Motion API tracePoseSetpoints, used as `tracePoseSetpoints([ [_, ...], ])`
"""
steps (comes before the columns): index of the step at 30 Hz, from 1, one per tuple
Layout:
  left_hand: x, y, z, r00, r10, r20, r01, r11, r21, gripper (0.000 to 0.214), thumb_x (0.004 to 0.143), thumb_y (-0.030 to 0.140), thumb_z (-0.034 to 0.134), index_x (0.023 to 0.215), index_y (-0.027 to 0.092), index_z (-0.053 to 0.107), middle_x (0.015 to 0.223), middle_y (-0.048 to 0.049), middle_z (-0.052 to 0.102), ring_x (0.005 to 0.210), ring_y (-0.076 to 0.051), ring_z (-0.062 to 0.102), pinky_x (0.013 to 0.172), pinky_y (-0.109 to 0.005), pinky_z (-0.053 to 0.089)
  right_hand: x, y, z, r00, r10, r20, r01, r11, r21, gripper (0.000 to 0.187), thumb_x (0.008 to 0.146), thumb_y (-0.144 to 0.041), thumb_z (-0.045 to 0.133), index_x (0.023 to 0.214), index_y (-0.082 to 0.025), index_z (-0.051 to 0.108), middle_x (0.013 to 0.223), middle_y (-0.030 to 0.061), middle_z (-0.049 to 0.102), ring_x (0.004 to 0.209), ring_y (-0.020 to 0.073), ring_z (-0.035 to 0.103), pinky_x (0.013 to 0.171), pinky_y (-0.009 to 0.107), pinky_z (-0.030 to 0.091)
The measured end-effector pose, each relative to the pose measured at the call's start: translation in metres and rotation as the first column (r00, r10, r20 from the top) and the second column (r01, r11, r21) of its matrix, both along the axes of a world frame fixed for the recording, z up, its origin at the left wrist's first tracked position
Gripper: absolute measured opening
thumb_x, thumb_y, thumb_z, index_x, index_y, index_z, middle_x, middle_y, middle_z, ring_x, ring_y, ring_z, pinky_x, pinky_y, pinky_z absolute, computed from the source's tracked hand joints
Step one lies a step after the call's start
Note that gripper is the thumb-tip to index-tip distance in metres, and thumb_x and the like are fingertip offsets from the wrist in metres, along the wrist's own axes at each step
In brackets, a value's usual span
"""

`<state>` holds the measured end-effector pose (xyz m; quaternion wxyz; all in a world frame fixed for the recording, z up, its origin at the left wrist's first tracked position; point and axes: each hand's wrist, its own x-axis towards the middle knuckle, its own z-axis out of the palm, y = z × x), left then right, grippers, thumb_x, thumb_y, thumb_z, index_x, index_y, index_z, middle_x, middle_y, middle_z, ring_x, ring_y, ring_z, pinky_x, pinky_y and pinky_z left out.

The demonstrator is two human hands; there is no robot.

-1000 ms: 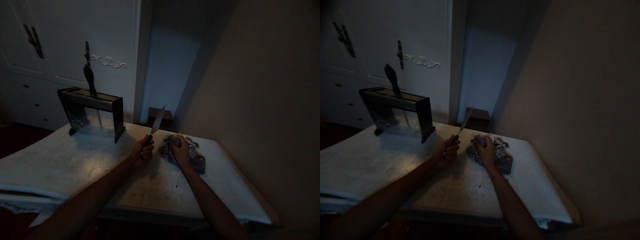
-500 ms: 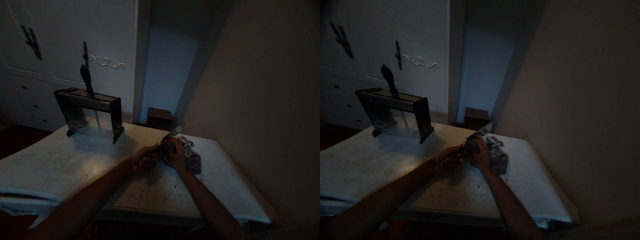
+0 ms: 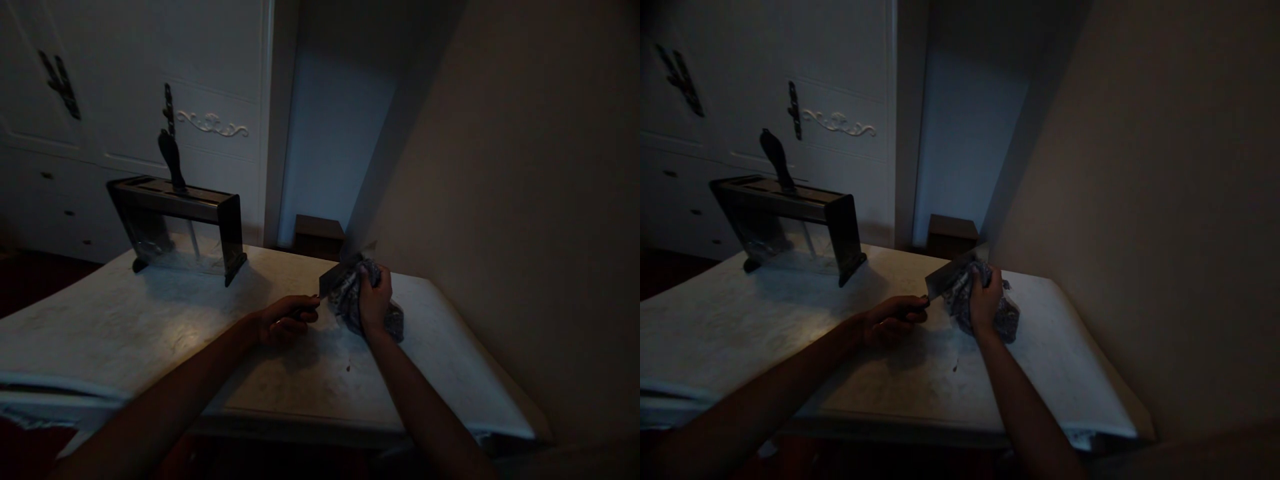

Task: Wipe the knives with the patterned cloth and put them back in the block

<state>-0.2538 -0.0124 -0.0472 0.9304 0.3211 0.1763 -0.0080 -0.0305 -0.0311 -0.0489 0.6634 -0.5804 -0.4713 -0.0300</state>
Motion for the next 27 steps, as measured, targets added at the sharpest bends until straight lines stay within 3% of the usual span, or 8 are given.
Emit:
tracePoseSetpoints([
  [5, 0.000, -0.003, -0.004, 0.998, 0.061, 0.028, -0.062, 0.998, 0.031, 0.037, 0.085, 0.027, 0.053, 0.054, 0.018, 0.035, 0.031, 0.0044, 0.025, 0.022, -0.006, 0.015, 0.023, -0.014, 0.007, 0.018, 0.007, -0.002, 1.000, 0.000, -0.003, 0.000, 0.993, -0.115, 0.034, 0.083, -0.048, 0.057, 0.095, -0.017, 0.060, 0.091, 0.0058, 0.064, 0.088, 0.0220, 0.057, 0.086, 0.037, 0.043],
  [8, 0.002, -0.003, -0.007, 0.993, 0.109, 0.051, -0.113, 0.990, 0.084, 0.044, 0.083, 0.025, 0.054, 0.048, 0.019, 0.029, 0.030, 0.0035, 0.026, 0.022, -0.007, 0.019, 0.023, -0.016, 0.011, 0.015, 0.003, -0.002, 0.979, 0.179, 0.096, -0.159, 0.969, -0.188, 0.036, 0.083, -0.050, 0.057, 0.098, -0.017, 0.064, 0.097, 0.0077, 0.067, 0.094, 0.0239, 0.060, 0.091, 0.040, 0.043],
  [13, 0.007, -0.005, -0.007, 0.971, 0.219, 0.094, -0.234, 0.951, 0.201, 0.037, 0.080, 0.026, 0.056, 0.051, 0.018, 0.035, 0.030, 0.0051, 0.028, 0.021, -0.006, 0.023, 0.025, -0.017, 0.015, -0.005, -0.006, -0.004, 0.859, 0.483, 0.168, -0.425, 0.857, -0.291, 0.036, 0.085, -0.047, 0.058, 0.107, -0.019, 0.066, 0.106, 0.0077, 0.069, 0.100, 0.0238, 0.063, 0.092, 0.041, 0.047],
  [18, 0.016, -0.007, -0.005, 0.916, 0.392, 0.083, -0.394, 0.846, 0.358, 0.022, 0.072, 0.030, 0.064, 0.067, 0.018, 0.046, 0.033, 0.0084, 0.034, 0.023, -0.007, 0.026, 0.026, -0.017, 0.018, -0.016, -0.012, -0.007, 0.822, 0.552, 0.141, -0.485, 0.808, -0.333, 0.034, 0.085, -0.044, 0.060, 0.108, -0.020, 0.065, 0.108, 0.0076, 0.068, 0.102, 0.0237, 0.063, 0.094, 0.042, 0.047],
  [22, 0.025, -0.006, -0.006, 0.843, 0.530, 0.097, -0.511, 0.730, 0.454, 0.025, 0.069, 0.033, 0.067, 0.070, 0.019, 0.046, 0.036, 0.0089, 0.037, 0.025, -0.008, 0.031, 0.027, -0.019, 0.021, -0.017, -0.017, -0.006, 0.844, 0.531, 0.077, -0.480, 0.812, -0.333, 0.040, 0.081, -0.044, 0.065, 0.113, -0.020, 0.062, 0.112, 0.0080, 0.067, 0.106, 0.0247, 0.062, 0.097, 0.044, 0.046],
  [25, 0.028, -0.006, -0.007, 0.798, 0.591, 0.120, -0.568, 0.670, 0.478, 0.026, 0.067, 0.034, 0.066, 0.070, 0.019, 0.045, 0.037, 0.0090, 0.038, 0.025, -0.007, 0.031, 0.028, -0.019, 0.022, -0.019, -0.029, -0.001, 0.869, 0.494, 0.034, -0.472, 0.847, -0.243, 0.044, 0.079, -0.041, 0.069, 0.118, -0.022, 0.060, 0.121, 0.0087, 0.063, 0.115, 0.0258, 0.057, 0.101, 0.046, 0.043],
  [27, 0.029, -0.005, -0.008, 0.774, 0.619, 0.132, -0.598, 0.645, 0.476, 0.027, 0.066, 0.033, 0.066, 0.069, 0.019, 0.044, 0.037, 0.0091, 0.038, 0.025, -0.007, 0.031, 0.028, -0.019, 0.022, -0.025, -0.046, 0.007, 0.884, 0.468, -0.009, -0.466, 0.878, -0.113, 0.041, 0.080, -0.036, 0.068, 0.118, -0.024, 0.061, 0.124, 0.0083, 0.061, 0.118, 0.0254, 0.056, 0.103, 0.046, 0.042],
])
